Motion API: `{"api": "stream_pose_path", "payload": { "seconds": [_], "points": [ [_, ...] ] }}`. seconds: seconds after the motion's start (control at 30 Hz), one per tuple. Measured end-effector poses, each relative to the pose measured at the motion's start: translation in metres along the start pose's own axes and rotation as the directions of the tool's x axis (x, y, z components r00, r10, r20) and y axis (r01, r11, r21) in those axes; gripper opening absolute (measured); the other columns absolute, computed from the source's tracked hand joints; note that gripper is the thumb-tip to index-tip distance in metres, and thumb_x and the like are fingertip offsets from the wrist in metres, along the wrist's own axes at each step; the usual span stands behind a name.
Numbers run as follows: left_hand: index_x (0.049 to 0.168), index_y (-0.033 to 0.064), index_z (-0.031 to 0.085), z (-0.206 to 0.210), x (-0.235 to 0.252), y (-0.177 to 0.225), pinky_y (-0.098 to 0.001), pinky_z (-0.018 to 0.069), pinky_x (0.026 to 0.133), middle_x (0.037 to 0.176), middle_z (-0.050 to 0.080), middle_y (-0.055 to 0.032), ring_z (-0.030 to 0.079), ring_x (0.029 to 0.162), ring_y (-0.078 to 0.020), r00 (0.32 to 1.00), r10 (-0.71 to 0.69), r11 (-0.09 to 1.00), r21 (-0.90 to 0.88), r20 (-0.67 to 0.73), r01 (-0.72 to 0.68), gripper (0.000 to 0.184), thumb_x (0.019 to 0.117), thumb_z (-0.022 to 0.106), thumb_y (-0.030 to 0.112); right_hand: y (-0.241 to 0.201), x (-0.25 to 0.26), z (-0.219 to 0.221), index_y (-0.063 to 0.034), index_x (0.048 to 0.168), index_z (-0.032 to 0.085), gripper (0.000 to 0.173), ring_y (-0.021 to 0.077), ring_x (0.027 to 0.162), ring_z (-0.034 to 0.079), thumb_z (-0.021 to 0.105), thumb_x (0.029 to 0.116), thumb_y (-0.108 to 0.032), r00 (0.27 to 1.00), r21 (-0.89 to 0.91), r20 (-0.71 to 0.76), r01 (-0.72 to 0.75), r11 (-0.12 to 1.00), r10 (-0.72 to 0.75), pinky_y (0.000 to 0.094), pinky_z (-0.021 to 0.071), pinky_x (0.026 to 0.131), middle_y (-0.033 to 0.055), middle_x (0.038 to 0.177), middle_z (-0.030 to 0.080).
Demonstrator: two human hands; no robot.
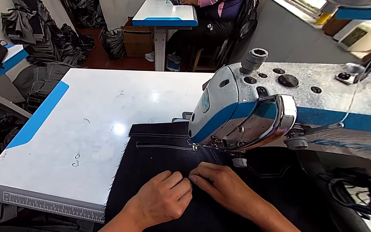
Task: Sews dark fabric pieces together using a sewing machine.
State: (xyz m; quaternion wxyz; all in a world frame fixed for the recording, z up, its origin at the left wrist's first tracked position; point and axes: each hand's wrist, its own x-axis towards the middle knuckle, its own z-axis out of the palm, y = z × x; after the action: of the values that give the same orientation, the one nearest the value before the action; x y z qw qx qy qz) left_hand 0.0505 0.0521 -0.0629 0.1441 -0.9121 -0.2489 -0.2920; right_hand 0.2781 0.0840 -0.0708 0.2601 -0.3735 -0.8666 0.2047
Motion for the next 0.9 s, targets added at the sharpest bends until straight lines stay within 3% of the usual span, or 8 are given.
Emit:
{"api": "stream_pose_path", "payload": {
  "seconds": [0.1, 0.2, 0.27, 0.37, 0.43, 0.57, 0.8, 0.9],
  "points": [
    [0.099, 0.0081, 0.076, 0.002, -0.003, 0.003, -0.0273, 0.055, 0.072, 0.092, 0.072, -0.0054, 0.066, 0.083, -0.0179, 0.977, -0.213, 0.949, -0.235, 0.021, 0.211, 0.017, 0.0987, 0.06, 0.014, 0.001, -0.001, 0.003, -0.0167, 0.092, 0.075, 0.037, 0.0051, 0.071, 0.063, 0.048, 0.105, -0.038, 0.999, -0.033, -0.025, 0.023, 0.999, -0.024, 0.0224, 0.0504, 0.061, -0.0045, 0.079, 0.066],
    [0.109, 0.0053, 0.073, -0.007, 0.003, 0.004, -0.0261, 0.0582, 0.074, 0.097, 0.073, -0.0066, 0.07, 0.085, -0.0111, 0.774, -0.559, 0.601, -0.499, 0.297, 0.625, 0.036, 0.0959, 0.065, 0.037, 0.003, -0.005, 0.003, -0.0158, 0.095, 0.075, 0.034, 0.0053, 0.074, 0.065, 0.049, 0.1052, -0.034, 0.996, -0.024, -0.054, 0.073, 0.997, -0.074, 0.0218, 0.0519, 0.064, -0.0034, 0.082, 0.068],
    [0.112, 0.0056, 0.072, -0.018, 0.014, -0.001, -0.0255, 0.057, 0.077, 0.099, 0.072, -0.0065, 0.069, 0.085, -0.0097, 0.605, -0.589, 0.405, -0.452, 0.536, 0.795, 0.038, 0.0982, 0.062, 0.04, 0.004, -0.008, 0.004, -0.0155, 0.096, 0.075, 0.032, 0.0052, 0.076, 0.065, 0.049, 0.1058, -0.033, 0.99, -0.033, -0.081, 0.111, 0.993, -0.113, 0.0207, 0.0521, 0.066, -0.0029, 0.084, 0.069],
    [0.113, 0.0064, 0.075, -0.028, 0.03, -0.002, -0.0333, 0.0542, 0.086, 0.104, 0.071, -0.0094, 0.068, 0.093, -0.0176, 0.491, -0.505, 0.438, -0.279, 0.71, 0.855, 0.034, 0.0996, 0.063, 0.035, 0.004, -0.011, 0.004, -0.0149, 0.097, 0.075, 0.03, 0.0047, 0.078, 0.066, 0.051, 0.1056, -0.031, 0.98, -0.054, -0.11, 0.16, 0.986, -0.166, 0.0179, 0.0523, 0.068, -0.0021, 0.086, 0.071],
    [0.108, 0.0062, 0.076, -0.026, 0.033, 0.004, -0.0377, 0.0532, 0.085, 0.1, 0.071, -0.0102, 0.068, 0.092, -0.0212, 0.508, -0.513, 0.515, -0.225, 0.692, 0.827, 0.028, 0.102, 0.058, 0.028, 0.004, -0.012, 0.003, -0.0139, 0.098, 0.076, 0.028, 0.0055, 0.077, 0.067, 0.053, 0.1053, -0.03, 0.97, -0.082, -0.123, 0.202, 0.976, -0.211, 0.0173, 0.0528, 0.067, -0.0009, 0.086, 0.072],
    [0.096, 0.0071, 0.077, -0.013, 0.018, 0.021, -0.0379, 0.0573, 0.074, 0.088, 0.072, -0.0082, 0.071, 0.084, -0.0227, 0.701, -0.554, 0.698, -0.208, 0.45, 0.685, 0.02, 0.0966, 0.062, 0.021, -0.001, -0.011, -0.006, -0.0125, 0.099, 0.076, 0.024, 0.0081, 0.075, 0.069, 0.055, 0.1035, -0.023, 0.945, -0.163, -0.069, 0.305, 0.938, -0.319, 0.0194, 0.0548, 0.067, 0.0002, 0.084, 0.073],
    [0.107, 0.0124, 0.074, -0.019, -0.033, 0.045, -0.0257, 0.0565, 0.086, 0.102, 0.074, -0.0026, 0.07, 0.099, -0.0182, 0.797, -0.595, 0.795, -0.073, 0.099, 0.603, 0.032, 0.0923, 0.068, 0.041, -0.005, -0.011, -0.012, -0.0104, 0.098, 0.074, 0.021, 0.0113, 0.076, 0.071, 0.055, 0.1015, -0.016, 0.911, -0.228, -0.007, 0.4, 0.888, -0.412, 0.023, 0.0564, 0.065, 0.002, 0.085, 0.074],
    [0.113, 0.0082, 0.072, -0.019, -0.046, 0.041, -0.0249, 0.0562, 0.085, 0.097, 0.075, -0.0038, 0.07, 0.094, -0.0181, 0.878, -0.479, 0.876, -0.052, 0.014, 0.479, 0.032, 0.0967, 0.067, 0.035, -0.003, -0.01, -0.012, -0.0104, 0.098, 0.074, 0.02, 0.0108, 0.075, 0.07, 0.055, 0.1013, -0.017, 0.904, -0.212, 0.0, 0.417, 0.884, -0.427, 0.0225, 0.0562, 0.066, 0.0016, 0.084, 0.073]
  ]
}}
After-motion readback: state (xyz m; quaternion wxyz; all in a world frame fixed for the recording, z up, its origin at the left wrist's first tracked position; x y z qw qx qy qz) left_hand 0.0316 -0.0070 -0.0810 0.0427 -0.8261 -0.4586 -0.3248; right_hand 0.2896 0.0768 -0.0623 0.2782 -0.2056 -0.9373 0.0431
